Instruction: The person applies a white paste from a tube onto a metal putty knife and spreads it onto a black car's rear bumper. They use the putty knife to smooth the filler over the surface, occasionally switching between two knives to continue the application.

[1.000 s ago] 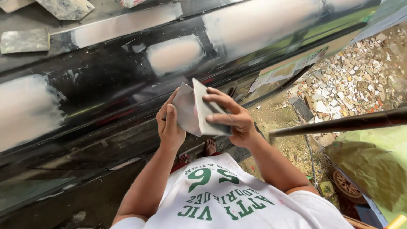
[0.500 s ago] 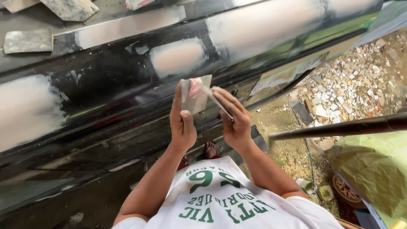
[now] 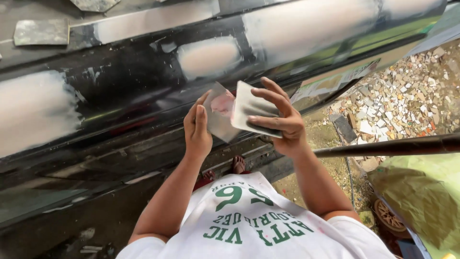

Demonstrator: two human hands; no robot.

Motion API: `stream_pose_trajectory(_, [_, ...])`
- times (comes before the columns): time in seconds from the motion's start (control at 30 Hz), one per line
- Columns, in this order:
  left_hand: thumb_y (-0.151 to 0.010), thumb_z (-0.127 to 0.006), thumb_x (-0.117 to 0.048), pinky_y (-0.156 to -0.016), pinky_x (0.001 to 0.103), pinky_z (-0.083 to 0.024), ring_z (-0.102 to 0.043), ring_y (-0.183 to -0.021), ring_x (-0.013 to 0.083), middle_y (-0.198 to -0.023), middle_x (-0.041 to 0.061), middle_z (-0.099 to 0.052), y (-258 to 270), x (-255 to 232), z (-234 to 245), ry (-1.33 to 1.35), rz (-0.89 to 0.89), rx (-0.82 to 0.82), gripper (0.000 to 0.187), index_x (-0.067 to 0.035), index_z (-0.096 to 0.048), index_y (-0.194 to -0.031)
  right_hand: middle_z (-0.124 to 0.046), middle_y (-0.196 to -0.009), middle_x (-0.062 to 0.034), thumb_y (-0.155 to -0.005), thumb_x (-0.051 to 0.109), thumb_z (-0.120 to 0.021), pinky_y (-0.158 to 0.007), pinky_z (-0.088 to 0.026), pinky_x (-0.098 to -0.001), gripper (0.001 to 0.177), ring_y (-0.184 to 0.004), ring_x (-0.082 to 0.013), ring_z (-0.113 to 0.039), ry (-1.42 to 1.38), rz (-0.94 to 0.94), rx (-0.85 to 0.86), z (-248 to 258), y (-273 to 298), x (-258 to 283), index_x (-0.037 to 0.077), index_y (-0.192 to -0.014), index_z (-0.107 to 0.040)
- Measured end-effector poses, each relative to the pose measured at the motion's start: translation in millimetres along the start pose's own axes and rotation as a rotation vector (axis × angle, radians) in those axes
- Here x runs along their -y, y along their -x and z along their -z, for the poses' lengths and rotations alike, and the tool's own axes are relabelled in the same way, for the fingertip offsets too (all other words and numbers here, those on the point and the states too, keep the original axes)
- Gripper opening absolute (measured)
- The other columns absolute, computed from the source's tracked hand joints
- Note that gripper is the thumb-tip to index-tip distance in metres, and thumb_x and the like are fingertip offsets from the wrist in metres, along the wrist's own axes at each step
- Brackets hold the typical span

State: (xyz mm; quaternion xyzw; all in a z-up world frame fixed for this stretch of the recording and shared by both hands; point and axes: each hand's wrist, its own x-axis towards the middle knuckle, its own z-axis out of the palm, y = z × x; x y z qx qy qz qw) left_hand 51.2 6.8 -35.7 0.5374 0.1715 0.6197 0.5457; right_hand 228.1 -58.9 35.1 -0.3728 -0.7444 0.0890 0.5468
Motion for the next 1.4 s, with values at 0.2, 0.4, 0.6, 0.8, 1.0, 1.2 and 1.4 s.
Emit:
stream_pose_trajectory(0.2, [-0.106,-0.037,-0.029,-0.051,0.02,-0.045,-0.055,-0.052,0.0041,-0.058,0.005,-0.063,-12.4,-12.2,-3.5,0.033,-0.068,-0.025,0.047,0.003,-0.066,-0.124,-0.065,-0.119,-0.0293,-0.097,0.02,-0.058,-0.092,-0.05,-0.0554,0.032,-0.112,-0.0457,-0.063,-0.277,-0.235,-0.027,-13.5,24.4,-10.9,-0.003,-0.119,-0.069])
stream_pose_trajectory(0.4, [-0.107,-0.035,-0.039,-0.082,0.033,-0.038,-0.043,-0.094,0.0147,-0.112,0.011,-0.047,-3.5,6.9,-2.7,-0.124,-0.294,0.053,0.057,0.001,-0.041,-0.147,-0.061,-0.08,-0.0113,-0.097,0.016,-0.063,-0.065,-0.046,-0.04,0.014,-0.07,-0.0238,-0.058,-0.19,-0.621,-0.342,-8.2,10.2,1.5,0.002,-0.099,-0.064])
stream_pose_trajectory(0.6, [-0.109,-0.033,-0.043,-0.123,0.047,-0.024,-0.026,-0.147,0.0315,-0.163,0.014,-0.025,22.0,1.2,-47.1,-0.072,-0.157,0.227,0.063,-0.007,-0.021,-0.159,-0.061,-0.081,-0.0019,-0.093,0.019,-0.068,-0.066,-0.044,-0.0293,0.015,-0.073,-0.0128,-0.058,-0.539,-0.776,-0.652,-30.4,-11.1,22.4,0.008,-0.095,-0.058])
stream_pose_trajectory(0.8, [-0.101,-0.047,-0.045,-0.104,0.042,-0.047,-0.061,-0.115,0.0204,-0.129,0.018,-0.065,29.5,15.0,-16.0,0.389,0.384,-0.038,0.062,-0.002,-0.048,-0.145,-0.066,-0.107,-0.026,-0.094,0.027,-0.063,-0.095,-0.045,-0.0485,0.024,-0.106,-0.0414,-0.063,-0.284,-0.118,-0.086,-1.3,4.4,21.8,0.006,-0.09,-0.075])
stream_pose_trajectory(1.0, [-0.106,-0.034,-0.038,-0.064,0.025,-0.052,-0.063,-0.069,0.0102,-0.08,0.015,-0.069,6.6,-8.3,-1.6,0.072,0.104,-0.026,0.055,0.001,-0.057,-0.136,-0.062,-0.125,-0.0287,-0.098,0.019,-0.055,-0.103,-0.042,-0.0564,0.029,-0.121,-0.0445,-0.058,-0.238,-0.159,-0.049,-21.5,21.3,-2.0,0.001,-0.114,-0.072])
stream_pose_trajectory(1.2, [-0.107,-0.029,-0.043,-0.075,0.033,-0.043,-0.046,-0.087,0.0124,-0.099,0.011,-0.054,1.2,-10.1,-9.2,-0.202,-0.112,0.005,0.058,-0.005,-0.044,-0.149,-0.059,-0.131,-0.0222,-0.106,0.015,-0.043,-0.106,-0.042,-0.0535,0.034,-0.125,-0.0394,-0.055,0.035,-0.208,-0.118,-30.6,13.6,-9.4,0.0,-0.133,-0.058])
stream_pose_trajectory(1.4, [-0.11,-0.026,-0.041,-0.111,0.045,-0.045,-0.048,-0.136,0.0244,-0.154,0.015,-0.044,1.8,-4.5,-15.1,-0.053,-0.142,0.067,0.06,-0.007,-0.022,-0.159,-0.06,-0.136,-0.0199,-0.105,0.019,-0.04,-0.106,-0.045,-0.0519,0.04,-0.128,-0.0401,-0.056,0.102,-0.118,-0.124,-42.4,4.8,14.0,0.0,-0.134,-0.061])
